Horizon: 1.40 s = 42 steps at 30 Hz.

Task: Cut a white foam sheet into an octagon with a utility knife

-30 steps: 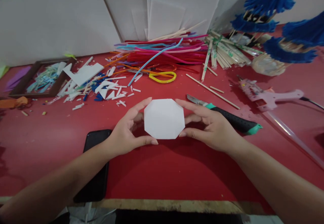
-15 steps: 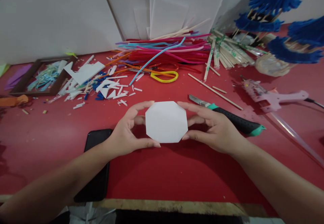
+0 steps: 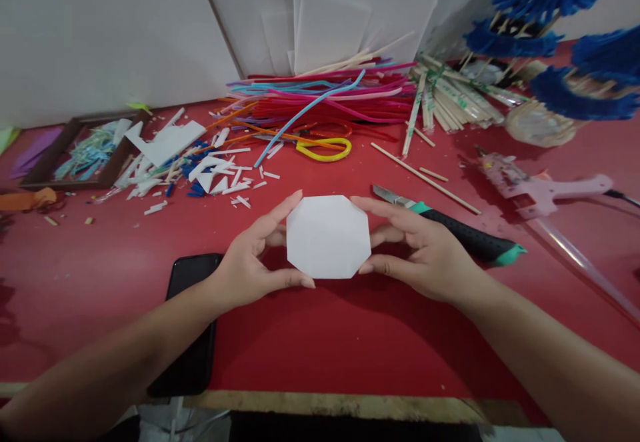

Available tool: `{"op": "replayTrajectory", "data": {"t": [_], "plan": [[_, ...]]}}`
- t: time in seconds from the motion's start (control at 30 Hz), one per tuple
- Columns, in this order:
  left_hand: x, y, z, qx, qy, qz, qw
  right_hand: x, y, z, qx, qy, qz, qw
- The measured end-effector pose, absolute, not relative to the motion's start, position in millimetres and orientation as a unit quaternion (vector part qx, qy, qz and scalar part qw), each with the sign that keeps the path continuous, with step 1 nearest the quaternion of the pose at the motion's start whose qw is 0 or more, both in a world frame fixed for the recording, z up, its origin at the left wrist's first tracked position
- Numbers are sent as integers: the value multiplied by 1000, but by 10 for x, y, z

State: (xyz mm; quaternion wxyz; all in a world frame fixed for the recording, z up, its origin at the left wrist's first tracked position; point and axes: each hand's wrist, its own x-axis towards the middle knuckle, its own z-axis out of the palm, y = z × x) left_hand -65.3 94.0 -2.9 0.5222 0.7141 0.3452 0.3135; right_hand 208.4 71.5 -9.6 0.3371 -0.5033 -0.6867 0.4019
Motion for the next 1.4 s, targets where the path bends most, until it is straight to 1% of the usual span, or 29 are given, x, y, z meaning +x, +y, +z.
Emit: {"op": "replayTrajectory", "data": {"t": [0.3,0.5,0.67,0.77,0.87,0.93,1.03,1.23,1.4], "plan": [[-657,962,-32,713,335,312,531,2041,702,4,-481,-673,458,325],[-655,971,-35,703,317,298,562,2069,726,14,-478,-681,444,332],[-659,971,-54,695,311,303,573,2101,741,-27,-469,-696,409,360],[-657,981,-74,678,323,321,577,2118,729,-88,-466,-685,384,409],[-656,998,-96,668,340,348,563,2116,721,-135,-515,-651,338,444],[-658,1009,-106,671,343,364,548,2100,728,-133,-551,-640,315,433],[-661,1021,-113,680,340,374,532,2068,751,-83,-560,-643,306,423],[-662,1027,-116,690,346,376,513,2048,779,2,-518,-670,340,409],[-655,1016,-105,671,388,382,503,2059,780,-18,-480,-705,341,396]]}}
